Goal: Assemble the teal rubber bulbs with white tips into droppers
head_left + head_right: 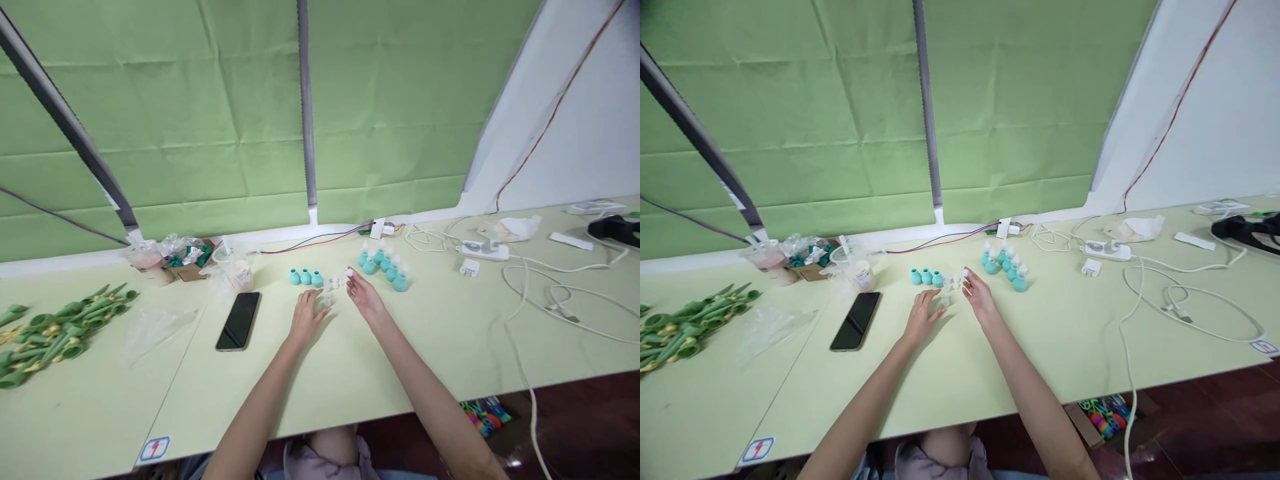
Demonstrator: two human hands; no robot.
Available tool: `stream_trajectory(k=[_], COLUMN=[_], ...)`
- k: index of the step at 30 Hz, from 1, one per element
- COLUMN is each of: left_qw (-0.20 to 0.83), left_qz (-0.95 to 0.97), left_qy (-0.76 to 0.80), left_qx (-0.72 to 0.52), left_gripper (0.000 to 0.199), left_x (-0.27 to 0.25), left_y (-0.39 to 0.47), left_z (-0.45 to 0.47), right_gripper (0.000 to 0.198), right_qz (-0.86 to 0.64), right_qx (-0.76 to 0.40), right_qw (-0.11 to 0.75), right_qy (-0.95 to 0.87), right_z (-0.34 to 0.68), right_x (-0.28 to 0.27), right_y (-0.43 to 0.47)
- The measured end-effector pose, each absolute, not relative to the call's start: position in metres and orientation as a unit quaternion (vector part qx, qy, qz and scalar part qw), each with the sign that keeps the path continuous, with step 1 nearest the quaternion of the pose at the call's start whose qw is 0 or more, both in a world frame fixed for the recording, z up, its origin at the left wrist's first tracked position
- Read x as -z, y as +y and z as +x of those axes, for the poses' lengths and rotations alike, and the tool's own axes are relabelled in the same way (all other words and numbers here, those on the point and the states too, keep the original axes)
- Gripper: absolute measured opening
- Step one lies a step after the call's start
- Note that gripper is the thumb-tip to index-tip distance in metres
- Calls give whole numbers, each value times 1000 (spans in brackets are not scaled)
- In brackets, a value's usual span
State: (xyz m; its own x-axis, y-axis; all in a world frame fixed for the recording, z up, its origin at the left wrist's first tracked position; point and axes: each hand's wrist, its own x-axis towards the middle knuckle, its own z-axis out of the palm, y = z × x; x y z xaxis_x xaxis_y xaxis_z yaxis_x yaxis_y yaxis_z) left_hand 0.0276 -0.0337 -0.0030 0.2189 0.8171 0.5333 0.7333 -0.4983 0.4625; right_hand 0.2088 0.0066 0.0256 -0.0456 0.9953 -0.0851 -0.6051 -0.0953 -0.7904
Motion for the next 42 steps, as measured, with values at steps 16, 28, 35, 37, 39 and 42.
stream_trajectory(k=[16, 28, 35, 37, 39, 42], left_qw=[166, 226, 230, 252, 279, 283], left_qz=[757, 704, 699, 693, 684, 687], left_qy=[523, 500, 499, 491, 489, 492], left_qx=[-354, -452, -458, -464, -463, -454], left_gripper=[24, 17, 27, 29, 32, 35], left_x=[10, 4, 0, 1, 2, 2], left_y=[-21, -21, -23, -24, -24, -26], left_z=[31, 31, 28, 29, 29, 28], right_gripper=[30, 31, 25, 25, 25, 25], right_qz=[-270, -405, -410, -406, -403, -401], right_qx=[-718, -543, -497, -504, -514, -515], right_qw=[553, 502, 496, 494, 493, 504], right_qy=[-325, -538, -582, -580, -575, -567], right_z=[189, 192, 191, 191, 191, 190], right_x=[-20, -26, -25, -24, -22, -16], right_y=[-1, 4, 5, 5, 6, 8])
